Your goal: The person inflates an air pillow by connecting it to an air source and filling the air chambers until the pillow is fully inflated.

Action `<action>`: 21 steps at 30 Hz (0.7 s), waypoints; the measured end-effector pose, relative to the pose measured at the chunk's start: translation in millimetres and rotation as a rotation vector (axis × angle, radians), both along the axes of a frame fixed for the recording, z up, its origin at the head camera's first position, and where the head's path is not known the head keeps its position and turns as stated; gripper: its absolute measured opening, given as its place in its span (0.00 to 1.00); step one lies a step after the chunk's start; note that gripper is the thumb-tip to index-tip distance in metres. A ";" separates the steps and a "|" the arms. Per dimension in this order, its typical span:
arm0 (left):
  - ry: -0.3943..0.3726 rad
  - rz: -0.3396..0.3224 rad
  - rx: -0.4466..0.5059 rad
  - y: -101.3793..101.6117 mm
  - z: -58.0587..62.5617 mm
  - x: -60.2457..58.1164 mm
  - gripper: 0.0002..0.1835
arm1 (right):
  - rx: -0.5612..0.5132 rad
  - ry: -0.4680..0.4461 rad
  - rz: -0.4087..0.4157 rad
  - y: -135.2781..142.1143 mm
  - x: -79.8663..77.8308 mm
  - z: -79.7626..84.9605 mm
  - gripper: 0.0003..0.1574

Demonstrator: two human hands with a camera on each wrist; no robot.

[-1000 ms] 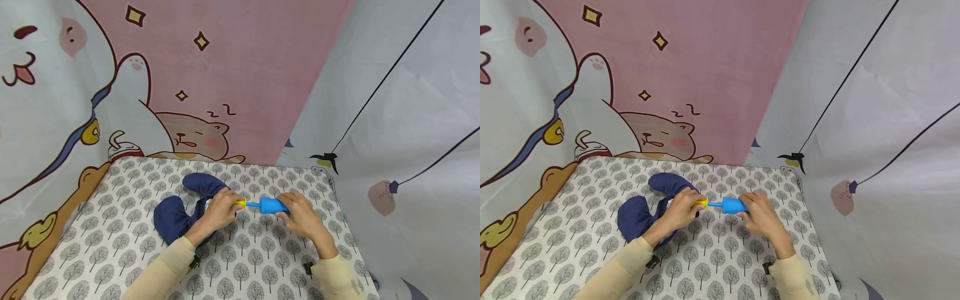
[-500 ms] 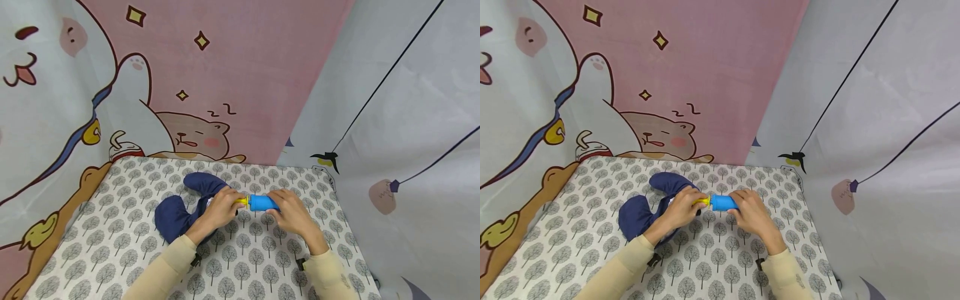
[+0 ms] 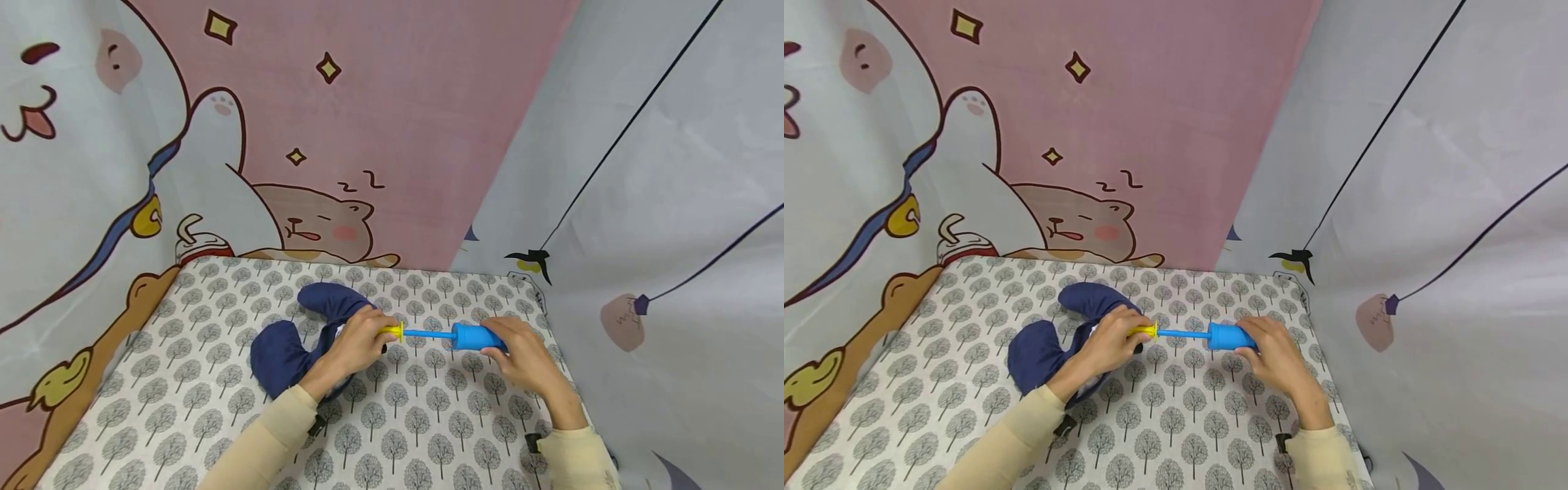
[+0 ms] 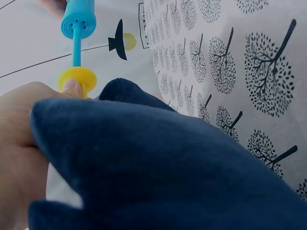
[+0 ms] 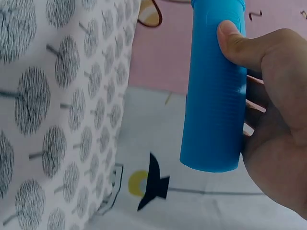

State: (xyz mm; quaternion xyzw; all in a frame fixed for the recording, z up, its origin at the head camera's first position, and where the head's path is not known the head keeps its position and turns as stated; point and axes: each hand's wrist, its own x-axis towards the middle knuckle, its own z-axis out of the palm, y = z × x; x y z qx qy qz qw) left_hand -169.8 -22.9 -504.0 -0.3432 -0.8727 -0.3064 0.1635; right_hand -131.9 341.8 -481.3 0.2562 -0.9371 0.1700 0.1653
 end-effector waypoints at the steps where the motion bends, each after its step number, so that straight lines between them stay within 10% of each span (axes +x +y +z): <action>1: -0.002 0.001 0.001 0.0 -0.2 -0.1 0.08 | -0.005 -0.002 -0.002 4.1 0.0 0.9 0.31; 21: -0.053 0.035 0.056 8.7 -2.0 4.6 0.10 | 0.039 0.046 0.042 -47.0 -5.6 5.1 0.31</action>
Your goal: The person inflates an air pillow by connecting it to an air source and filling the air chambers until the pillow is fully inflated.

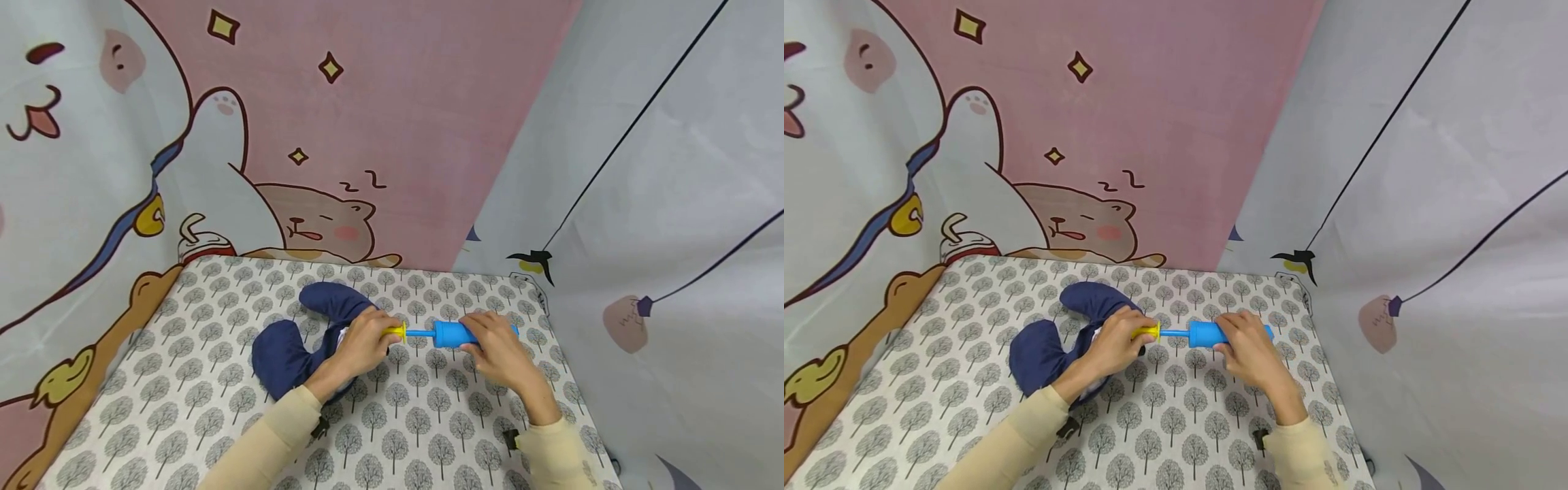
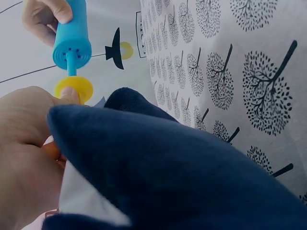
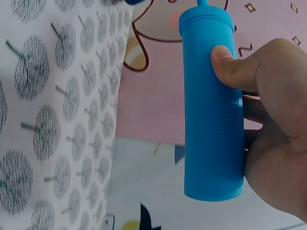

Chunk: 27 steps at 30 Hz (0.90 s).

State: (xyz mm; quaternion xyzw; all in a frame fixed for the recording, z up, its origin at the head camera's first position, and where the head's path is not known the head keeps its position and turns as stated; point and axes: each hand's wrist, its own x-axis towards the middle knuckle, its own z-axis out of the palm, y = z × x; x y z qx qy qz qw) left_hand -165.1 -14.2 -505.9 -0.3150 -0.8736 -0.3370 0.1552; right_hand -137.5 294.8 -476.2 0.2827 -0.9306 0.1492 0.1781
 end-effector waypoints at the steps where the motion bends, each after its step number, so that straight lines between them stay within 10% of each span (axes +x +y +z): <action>1: 0.001 0.002 0.001 0.1 0.0 0.1 0.10 | 0.006 0.005 0.007 -4.2 -1.0 -0.4 0.31; 14: 0.009 0.000 -0.009 -0.9 -0.3 -3.1 0.11 | 0.042 -0.031 0.032 -40.6 -6.1 -0.1 0.32; 27: 0.046 -0.020 -0.012 -9.7 2.7 -3.3 0.09 | -0.031 -0.011 0.010 19.9 2.3 -0.9 0.31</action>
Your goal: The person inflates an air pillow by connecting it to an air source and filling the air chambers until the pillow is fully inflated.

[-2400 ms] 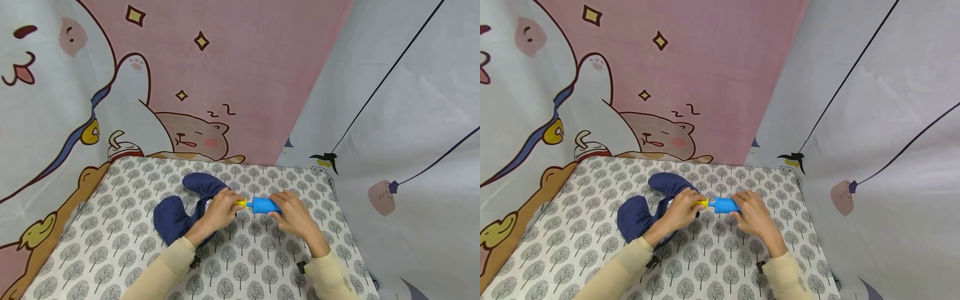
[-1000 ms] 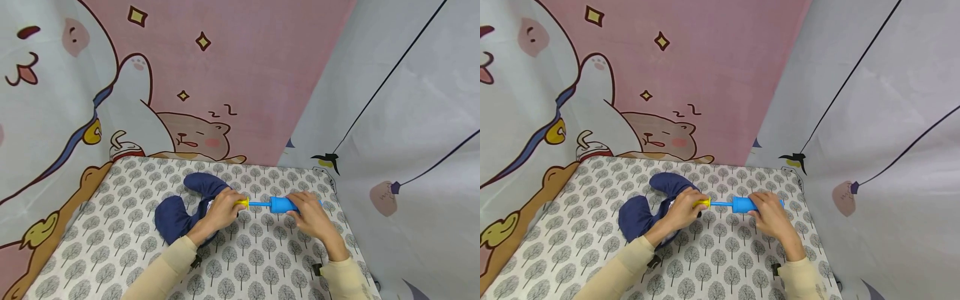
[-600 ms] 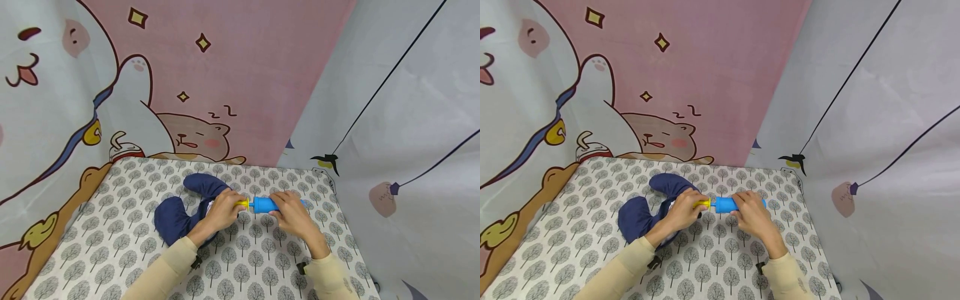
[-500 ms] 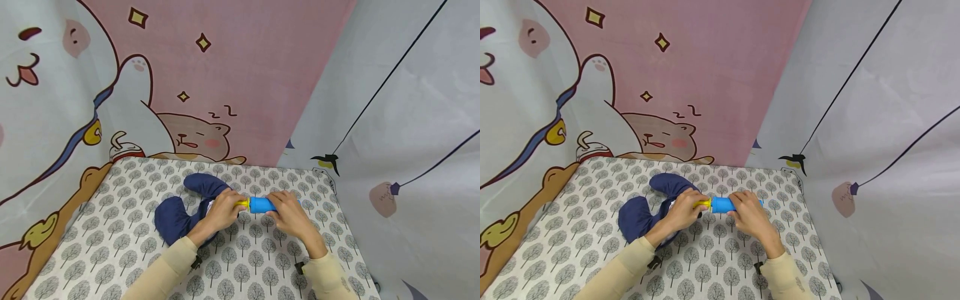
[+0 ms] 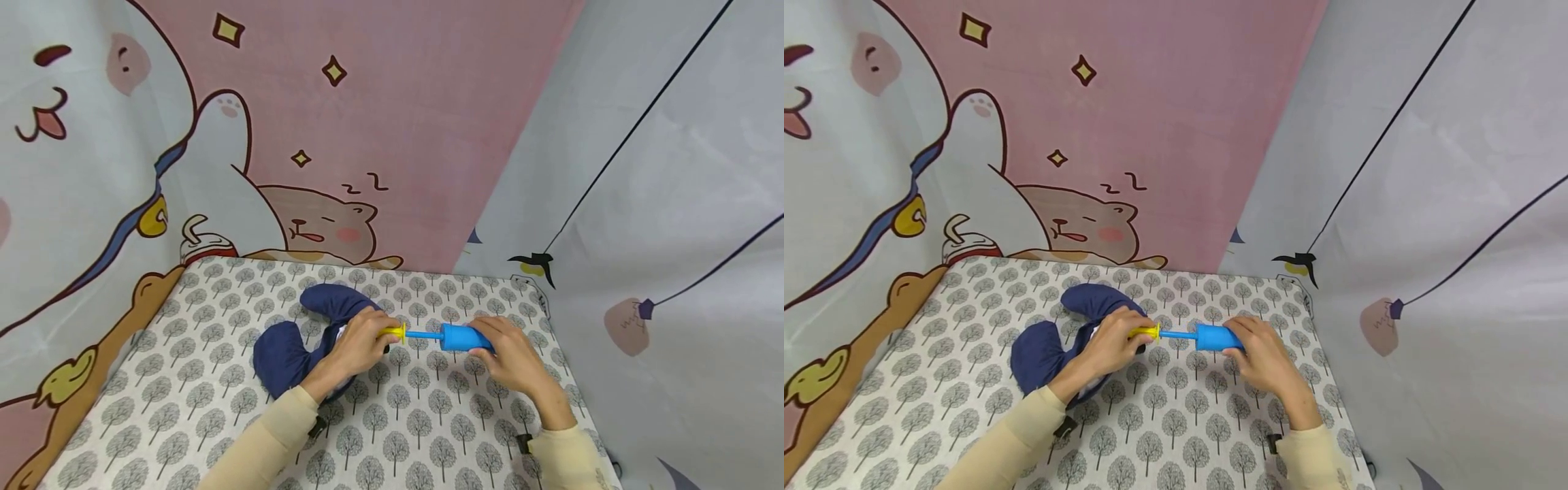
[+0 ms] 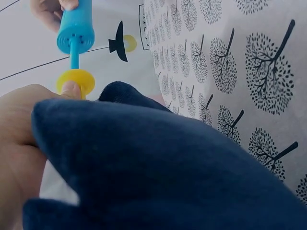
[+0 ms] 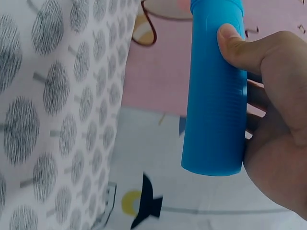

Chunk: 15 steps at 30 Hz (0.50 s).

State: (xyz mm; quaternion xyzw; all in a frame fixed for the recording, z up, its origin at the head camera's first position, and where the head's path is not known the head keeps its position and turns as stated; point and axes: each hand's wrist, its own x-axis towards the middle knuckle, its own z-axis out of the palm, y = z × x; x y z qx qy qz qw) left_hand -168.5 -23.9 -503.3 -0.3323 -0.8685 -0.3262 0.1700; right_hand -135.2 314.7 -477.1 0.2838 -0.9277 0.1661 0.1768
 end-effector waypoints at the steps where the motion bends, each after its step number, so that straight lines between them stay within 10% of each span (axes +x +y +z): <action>1: 0.003 0.000 0.003 0.0 -0.3 0.0 0.09 | -0.004 -0.001 -0.004 6.0 0.8 0.4 0.32; 15: 0.015 -0.003 0.058 2.8 -0.4 -0.3 0.07 | 0.009 0.003 -0.057 34.8 8.1 11.6 0.32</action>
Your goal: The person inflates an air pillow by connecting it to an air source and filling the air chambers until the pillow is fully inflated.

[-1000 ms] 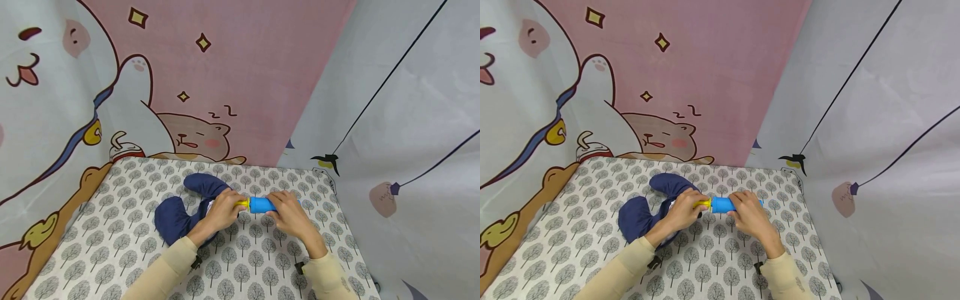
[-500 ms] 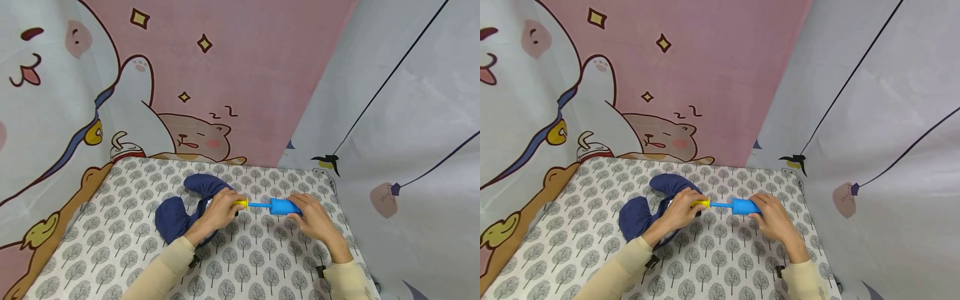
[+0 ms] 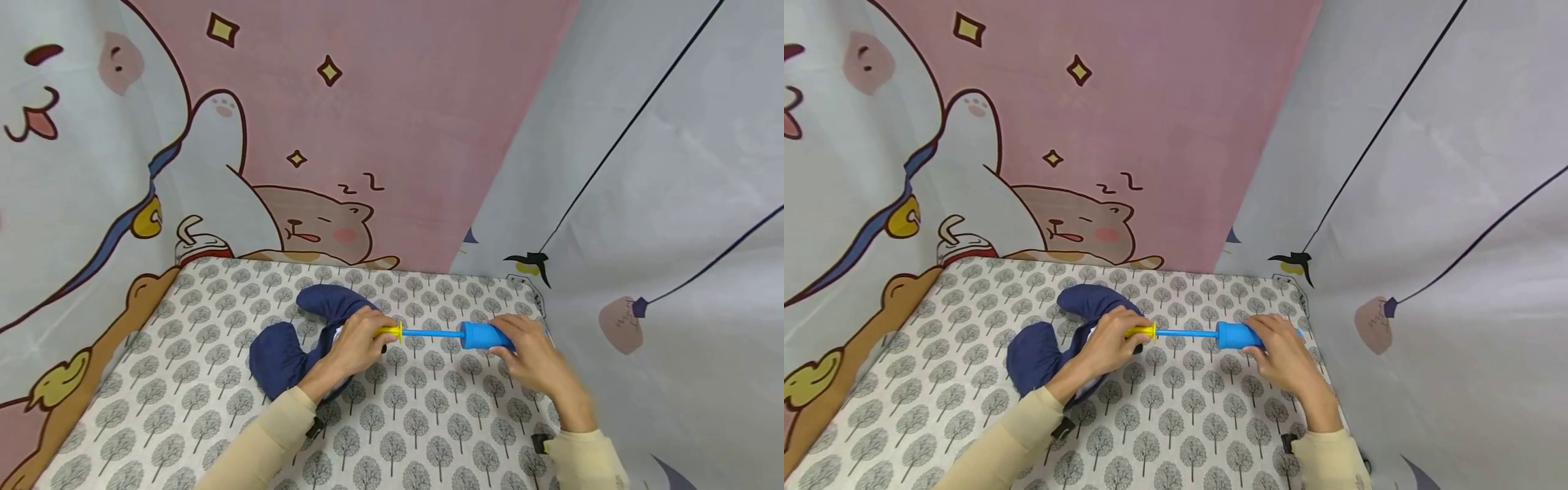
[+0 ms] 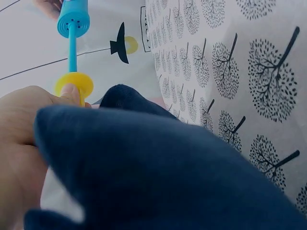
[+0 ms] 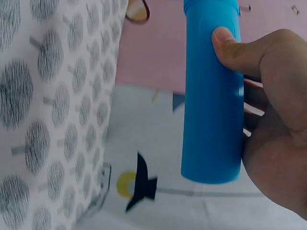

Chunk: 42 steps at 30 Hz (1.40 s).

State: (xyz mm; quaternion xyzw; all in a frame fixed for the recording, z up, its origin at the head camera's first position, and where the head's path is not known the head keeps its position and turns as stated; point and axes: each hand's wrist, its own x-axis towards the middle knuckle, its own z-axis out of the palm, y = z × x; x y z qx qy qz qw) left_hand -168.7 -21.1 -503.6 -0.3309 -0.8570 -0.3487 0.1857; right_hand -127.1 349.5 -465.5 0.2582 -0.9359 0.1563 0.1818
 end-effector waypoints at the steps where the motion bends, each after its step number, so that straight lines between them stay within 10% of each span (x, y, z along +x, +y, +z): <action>1: 0.000 0.006 0.003 0.4 -0.2 0.1 0.07 | 0.007 0.000 0.007 -4.5 -0.6 0.1 0.32; 16: 0.061 -0.036 0.076 3.6 -18.7 -4.8 0.08 | 0.046 0.031 0.074 -68.4 -10.1 -8.2 0.32; 25: -0.022 -0.002 -0.001 7.0 -2.5 4.2 0.10 | 0.062 0.008 0.092 -94.4 -13.8 -9.8 0.32; 42: -0.044 -0.005 -0.030 5.6 5.1 5.2 0.09 | -0.007 0.006 0.021 -15.5 2.1 -4.1 0.32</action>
